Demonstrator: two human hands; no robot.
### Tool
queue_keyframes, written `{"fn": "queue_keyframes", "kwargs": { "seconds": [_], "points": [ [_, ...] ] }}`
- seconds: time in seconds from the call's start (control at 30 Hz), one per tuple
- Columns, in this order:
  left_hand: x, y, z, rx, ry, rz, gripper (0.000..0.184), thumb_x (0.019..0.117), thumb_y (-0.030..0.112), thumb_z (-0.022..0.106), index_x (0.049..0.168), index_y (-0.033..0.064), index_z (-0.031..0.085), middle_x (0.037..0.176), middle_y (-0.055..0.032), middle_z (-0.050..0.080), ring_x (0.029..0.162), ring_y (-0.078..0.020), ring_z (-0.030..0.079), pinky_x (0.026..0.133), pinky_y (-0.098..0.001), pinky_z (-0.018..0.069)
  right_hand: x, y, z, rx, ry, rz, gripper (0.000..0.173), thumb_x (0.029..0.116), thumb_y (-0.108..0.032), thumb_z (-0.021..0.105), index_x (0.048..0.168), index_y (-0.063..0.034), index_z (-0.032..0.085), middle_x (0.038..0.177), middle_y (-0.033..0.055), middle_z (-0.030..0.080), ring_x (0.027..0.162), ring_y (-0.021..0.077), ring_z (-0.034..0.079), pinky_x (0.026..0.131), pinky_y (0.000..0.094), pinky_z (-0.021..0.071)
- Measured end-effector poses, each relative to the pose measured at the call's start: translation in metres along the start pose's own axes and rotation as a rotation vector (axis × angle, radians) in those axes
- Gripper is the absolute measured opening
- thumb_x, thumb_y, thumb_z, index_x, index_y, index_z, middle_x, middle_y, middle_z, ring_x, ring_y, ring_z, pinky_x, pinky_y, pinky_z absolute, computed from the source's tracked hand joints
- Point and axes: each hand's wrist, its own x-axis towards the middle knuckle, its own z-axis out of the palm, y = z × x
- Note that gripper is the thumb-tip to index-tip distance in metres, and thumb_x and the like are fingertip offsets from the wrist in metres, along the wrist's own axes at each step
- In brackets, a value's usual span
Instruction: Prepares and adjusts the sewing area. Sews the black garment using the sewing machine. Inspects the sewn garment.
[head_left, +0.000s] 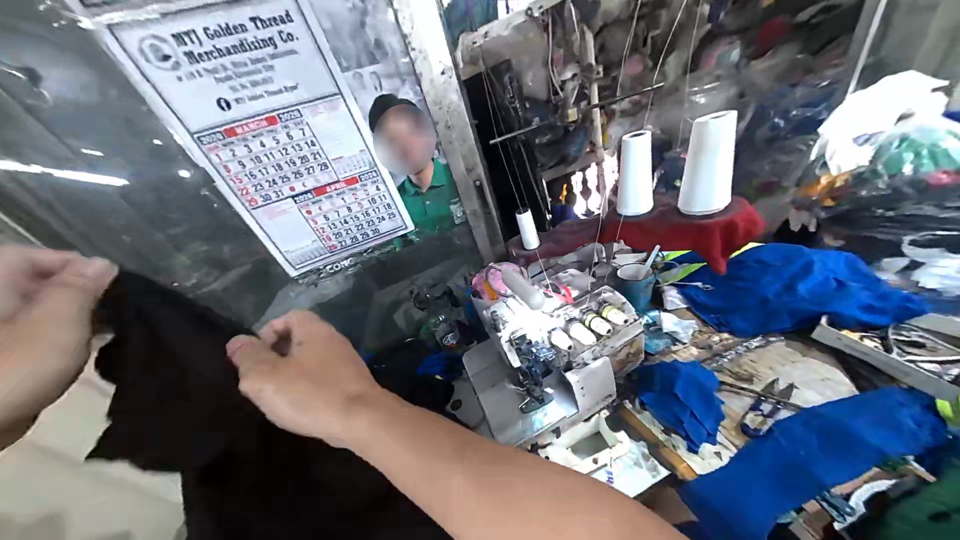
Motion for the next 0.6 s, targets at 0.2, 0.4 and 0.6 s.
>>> {"fn": "queue_keyframes", "kwargs": {
  "seconds": [0.2,0.4,0.6],
  "points": [
    [-0.077,0.042,0.111,-0.227,-0.471,0.151,0.023,0.1008,0.033,0.066,0.099,0.0100,0.068,0.081,-0.0063,0.067,0.066,-0.0202,0.063,0.059,-0.0428,0.0552,-0.097,0.100,-0.089,-0.118,0.131,-0.006,0.020,0.1002,-0.031,0.060,0.100,-0.0109,0.063,0.082,0.0014,0.058,0.071,0.0124,0.057,0.066,0.0335,0.0513],
    [-0.173,0.018,0.193,-0.479,-1.104,0.233,0.025,0.0967,0.043,0.069,0.106,0.0218,0.078,0.098,0.0069,0.074,0.086,-0.0076,0.068,0.077,-0.0291,0.0580,-0.214,0.176,-0.152,-0.123,0.227,0.226,0.017,0.1010,-0.025,0.064,0.108,-0.0096,0.059,0.084,0.0039,0.065,0.069,0.0151,0.063,0.062,0.0334,0.0550],
    [-0.195,0.016,0.163,-0.402,-0.934,0.260,0.015,0.0975,0.035,0.065,0.100,0.0239,0.075,0.102,0.0078,0.070,0.095,-0.0065,0.067,0.081,-0.0286,0.0595,-0.205,0.172,-0.157,-0.244,0.145,0.066,0.015,0.0993,-0.021,0.065,0.110,-0.0115,0.066,0.100,0.0017,0.068,0.088,0.0131,0.068,0.075,0.0316,0.0610]
  ]
}}
